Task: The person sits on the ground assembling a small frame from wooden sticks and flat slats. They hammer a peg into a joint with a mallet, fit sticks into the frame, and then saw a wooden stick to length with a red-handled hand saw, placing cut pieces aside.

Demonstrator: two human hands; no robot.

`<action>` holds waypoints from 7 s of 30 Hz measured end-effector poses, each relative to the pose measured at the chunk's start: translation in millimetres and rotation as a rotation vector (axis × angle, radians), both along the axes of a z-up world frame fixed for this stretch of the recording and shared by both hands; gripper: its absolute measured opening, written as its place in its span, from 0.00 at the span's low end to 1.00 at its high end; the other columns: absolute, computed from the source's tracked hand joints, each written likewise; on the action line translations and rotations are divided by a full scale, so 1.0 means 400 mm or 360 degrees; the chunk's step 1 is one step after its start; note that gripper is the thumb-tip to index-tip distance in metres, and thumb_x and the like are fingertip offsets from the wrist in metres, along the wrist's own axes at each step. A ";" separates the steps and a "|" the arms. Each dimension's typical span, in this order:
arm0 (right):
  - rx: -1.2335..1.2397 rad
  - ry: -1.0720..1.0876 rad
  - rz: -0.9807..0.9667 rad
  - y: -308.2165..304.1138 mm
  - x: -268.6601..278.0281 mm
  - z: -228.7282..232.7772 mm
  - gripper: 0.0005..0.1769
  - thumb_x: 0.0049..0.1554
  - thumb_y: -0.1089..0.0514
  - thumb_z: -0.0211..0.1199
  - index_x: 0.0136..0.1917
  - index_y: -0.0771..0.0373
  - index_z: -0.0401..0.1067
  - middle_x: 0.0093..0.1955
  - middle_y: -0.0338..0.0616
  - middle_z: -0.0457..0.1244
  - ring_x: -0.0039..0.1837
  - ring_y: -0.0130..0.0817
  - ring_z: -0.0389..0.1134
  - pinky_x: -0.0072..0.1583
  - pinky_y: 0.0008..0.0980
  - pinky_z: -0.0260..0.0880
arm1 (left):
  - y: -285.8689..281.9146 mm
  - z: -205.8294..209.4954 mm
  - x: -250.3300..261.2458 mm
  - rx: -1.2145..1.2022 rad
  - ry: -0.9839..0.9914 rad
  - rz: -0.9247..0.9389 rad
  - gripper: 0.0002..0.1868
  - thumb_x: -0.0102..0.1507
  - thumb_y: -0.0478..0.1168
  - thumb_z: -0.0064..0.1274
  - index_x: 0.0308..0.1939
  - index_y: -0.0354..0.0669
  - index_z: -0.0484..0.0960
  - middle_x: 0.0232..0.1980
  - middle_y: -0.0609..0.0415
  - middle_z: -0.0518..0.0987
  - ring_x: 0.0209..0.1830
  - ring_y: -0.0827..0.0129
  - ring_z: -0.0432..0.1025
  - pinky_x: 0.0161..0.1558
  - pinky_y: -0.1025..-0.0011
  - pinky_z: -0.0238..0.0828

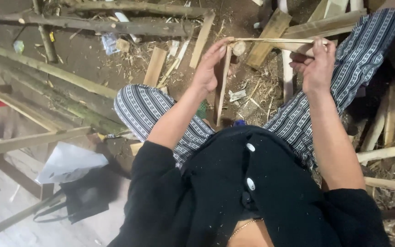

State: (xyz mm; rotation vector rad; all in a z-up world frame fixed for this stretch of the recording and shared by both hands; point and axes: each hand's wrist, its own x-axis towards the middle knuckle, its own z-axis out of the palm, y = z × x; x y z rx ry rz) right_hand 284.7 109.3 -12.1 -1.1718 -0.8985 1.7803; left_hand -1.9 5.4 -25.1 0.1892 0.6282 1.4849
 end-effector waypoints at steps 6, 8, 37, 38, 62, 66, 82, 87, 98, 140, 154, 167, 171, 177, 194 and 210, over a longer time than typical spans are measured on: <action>-0.0051 -0.0113 -0.0021 0.013 -0.018 0.016 0.09 0.71 0.52 0.44 0.61 0.57 0.55 0.51 0.41 0.64 0.46 0.30 0.73 0.49 0.23 0.80 | 0.010 -0.018 0.004 -0.0115 -0.0051 0.0074 0.26 0.68 0.35 0.51 0.70 0.36 0.66 0.52 0.41 0.78 0.37 0.62 0.78 0.26 0.75 0.78; -0.0059 -0.0042 -0.0021 0.011 -0.019 0.008 0.09 0.71 0.52 0.45 0.60 0.56 0.55 0.50 0.40 0.64 0.45 0.30 0.73 0.47 0.22 0.79 | 0.015 -0.027 0.003 -0.0107 -0.0037 0.0085 0.27 0.68 0.36 0.52 0.70 0.37 0.65 0.49 0.42 0.78 0.36 0.62 0.77 0.25 0.74 0.78; -0.0033 -0.0457 0.0065 -0.090 -0.021 -0.013 0.20 0.70 0.43 0.44 0.62 0.61 0.54 0.50 0.41 0.64 0.45 0.25 0.73 0.47 0.18 0.78 | 0.065 -0.005 -0.042 -0.0548 -0.0014 -0.0217 0.20 0.72 0.49 0.40 0.54 0.35 0.73 0.28 0.51 0.76 0.16 0.72 0.67 0.15 0.77 0.68; 0.0081 -0.0443 0.0091 -0.096 -0.012 -0.003 0.20 0.71 0.42 0.45 0.62 0.61 0.54 0.47 0.39 0.63 0.42 0.25 0.72 0.44 0.17 0.75 | 0.064 0.004 -0.044 -0.0635 0.0040 -0.0212 0.22 0.72 0.49 0.36 0.61 0.34 0.68 0.28 0.50 0.76 0.15 0.71 0.67 0.14 0.78 0.68; -0.0249 -0.0246 -0.0008 -0.095 -0.080 -0.061 0.18 0.70 0.49 0.45 0.62 0.65 0.61 0.46 0.44 0.66 0.38 0.25 0.72 0.37 0.17 0.78 | 0.027 0.116 -0.071 -0.0280 -0.0231 -0.0339 0.23 0.76 0.47 0.24 0.66 0.35 0.64 0.52 0.28 0.77 0.51 0.45 0.77 0.41 0.65 0.85; -0.0700 -0.0234 0.0029 -0.130 -0.147 -0.049 0.20 0.67 0.50 0.44 0.64 0.60 0.68 0.46 0.39 0.67 0.42 0.24 0.70 0.43 0.23 0.77 | 0.035 0.162 -0.061 -0.0437 0.0121 -0.0354 0.26 0.73 0.47 0.27 0.65 0.27 0.62 0.55 0.20 0.72 0.46 0.42 0.78 0.37 0.65 0.84; 0.0118 -0.1310 0.1758 -0.195 -0.235 -0.318 0.24 0.66 0.56 0.50 0.75 0.50 0.63 0.80 0.34 0.53 0.39 0.36 0.69 0.37 0.28 0.75 | 0.065 0.014 0.078 -0.0828 0.1013 -0.0546 0.28 0.66 0.28 0.35 0.71 0.43 0.53 0.67 0.33 0.65 0.27 0.58 0.77 0.27 0.68 0.85; -0.0308 -0.1074 0.0974 -0.139 -0.216 -0.231 0.23 0.65 0.53 0.57 0.71 0.59 0.67 0.60 0.50 0.67 0.39 0.25 0.66 0.40 0.24 0.69 | 0.079 -0.039 0.075 -0.0671 0.1137 -0.0569 0.26 0.69 0.31 0.39 0.71 0.43 0.56 0.59 0.36 0.72 0.29 0.59 0.79 0.25 0.69 0.88; -0.0284 -0.1288 0.0863 -0.104 -0.160 -0.160 0.14 0.67 0.56 0.54 0.65 0.52 0.71 0.47 0.34 0.68 0.37 0.19 0.62 0.37 0.20 0.61 | 0.060 -0.036 0.050 -0.0728 0.1011 -0.0560 0.24 0.69 0.33 0.38 0.71 0.46 0.58 0.65 0.33 0.68 0.29 0.57 0.79 0.25 0.70 0.86; 0.0580 -0.0970 0.0339 -0.068 -0.111 -0.140 0.09 0.58 0.71 0.62 0.53 0.71 0.72 0.46 0.49 0.66 0.38 0.30 0.66 0.38 0.22 0.69 | 0.052 -0.114 0.005 -0.0644 0.1551 -0.0679 0.26 0.64 0.31 0.50 0.65 0.58 0.74 0.62 0.52 0.80 0.48 0.69 0.77 0.53 0.73 0.82; 0.0079 -0.1123 0.1069 -0.330 -0.203 -0.278 0.11 0.52 0.63 0.67 0.43 0.76 0.73 0.30 0.49 0.67 0.31 0.40 0.70 0.35 0.33 0.71 | 0.026 -0.062 0.013 -0.0458 0.1617 -0.0310 0.30 0.59 0.25 0.56 0.62 0.37 0.63 0.39 0.51 0.78 0.38 0.67 0.76 0.46 0.72 0.78; 0.0674 -0.1192 0.0716 -0.315 -0.393 -0.408 0.11 0.52 0.63 0.55 0.40 0.74 0.74 0.36 0.61 0.68 0.33 0.58 0.66 0.38 0.50 0.64 | 0.037 -0.048 0.014 -0.0676 0.1835 -0.0329 0.24 0.57 0.29 0.60 0.53 0.40 0.65 0.45 0.42 0.81 0.44 0.57 0.83 0.47 0.68 0.86; 0.0610 -0.1158 0.0707 -0.292 -0.421 -0.389 0.15 0.56 0.58 0.52 0.44 0.73 0.74 0.36 0.59 0.68 0.34 0.55 0.67 0.37 0.48 0.65 | 0.041 -0.077 0.011 -0.0543 0.1743 -0.0286 0.22 0.58 0.30 0.60 0.50 0.39 0.64 0.41 0.42 0.79 0.38 0.58 0.80 0.43 0.68 0.84; 0.0529 -0.1113 0.0650 -0.288 -0.401 -0.327 0.20 0.62 0.51 0.49 0.49 0.70 0.73 0.38 0.56 0.69 0.36 0.50 0.68 0.35 0.46 0.66 | 0.040 -0.042 0.011 -0.0669 0.2043 -0.0412 0.25 0.58 0.36 0.61 0.54 0.40 0.66 0.45 0.44 0.83 0.42 0.59 0.83 0.46 0.67 0.85; 0.0591 -0.1057 0.0535 -0.272 -0.400 -0.274 0.18 0.63 0.55 0.59 0.62 0.68 0.66 0.43 0.47 0.69 0.39 0.40 0.71 0.36 0.35 0.75 | 0.035 -0.031 0.011 -0.0655 0.2150 -0.0563 0.31 0.59 0.43 0.60 0.66 0.52 0.69 0.52 0.50 0.85 0.50 0.64 0.81 0.53 0.65 0.77; 0.0887 -0.1498 0.0809 -0.264 -0.359 -0.317 0.24 0.61 0.38 0.58 0.50 0.62 0.75 0.32 0.48 0.68 0.29 0.46 0.66 0.29 0.41 0.59 | 0.041 -0.003 0.025 -0.0727 0.2350 -0.0670 0.22 0.60 0.45 0.60 0.57 0.53 0.74 0.53 0.59 0.83 0.52 0.68 0.80 0.55 0.63 0.81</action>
